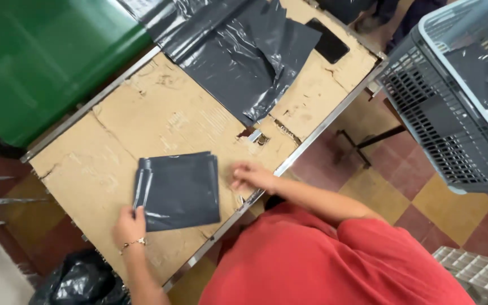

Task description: Folding plastic bags and stacking them into a basket from a conveyor belt

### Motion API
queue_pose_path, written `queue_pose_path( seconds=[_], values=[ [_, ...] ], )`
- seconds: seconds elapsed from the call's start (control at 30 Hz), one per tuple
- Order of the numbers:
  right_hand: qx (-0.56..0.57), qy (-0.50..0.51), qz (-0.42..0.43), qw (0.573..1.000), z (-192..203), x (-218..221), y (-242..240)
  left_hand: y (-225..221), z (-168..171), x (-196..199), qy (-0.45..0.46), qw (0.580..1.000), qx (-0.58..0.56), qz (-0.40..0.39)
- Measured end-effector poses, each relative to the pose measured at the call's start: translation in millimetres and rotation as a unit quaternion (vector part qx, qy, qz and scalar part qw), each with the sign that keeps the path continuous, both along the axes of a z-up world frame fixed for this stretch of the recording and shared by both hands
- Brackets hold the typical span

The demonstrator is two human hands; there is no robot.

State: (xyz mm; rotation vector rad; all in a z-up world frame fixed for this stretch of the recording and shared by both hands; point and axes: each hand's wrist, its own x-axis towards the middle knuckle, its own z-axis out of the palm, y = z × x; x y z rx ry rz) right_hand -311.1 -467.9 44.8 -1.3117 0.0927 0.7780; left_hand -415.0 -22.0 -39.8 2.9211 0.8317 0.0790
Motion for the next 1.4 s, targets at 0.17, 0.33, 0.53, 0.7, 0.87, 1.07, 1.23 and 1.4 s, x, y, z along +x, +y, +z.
queue_pose_path(
  seconds=[0.17, 0.33, 0.53, 0.7, 0.87, 1.07, 1.23, 1.4],
  values=[
    [-0.019, -0.113, -0.107, 0.988, 22, 94, -87, -79, 107, 45, -0.039, 0.997, 0.05, -0.049],
    [-0.087, -0.268, -0.213, 0.936, -21, 245, -172, -229, 111, 175, -0.054, 0.985, 0.016, -0.163],
    [-0.255, -0.311, -0.247, 0.882, -27, 410, -235, -429, 99, 352, -0.132, 0.832, -0.473, -0.257],
    [-0.284, -0.294, -0.178, 0.895, -19, 509, -251, -488, 22, 447, -0.059, 0.851, -0.521, -0.003],
    [-0.2, -0.251, -0.092, 0.943, -58, 580, -246, -522, 54, 431, -0.148, 0.896, -0.398, -0.128],
    [-0.207, -0.218, 0.018, 0.953, -47, 585, -244, -541, 95, 379, -0.085, 0.91, -0.112, -0.391],
    [0.027, -0.153, -0.115, 0.981, 0, 529, -255, -510, 84, 321, -0.086, 0.904, -0.069, -0.413],
    [-0.214, -0.215, 0.112, 0.946, 41, 487, -266, -474, 79, 264, -0.129, 0.934, -0.003, -0.333]
  ],
)
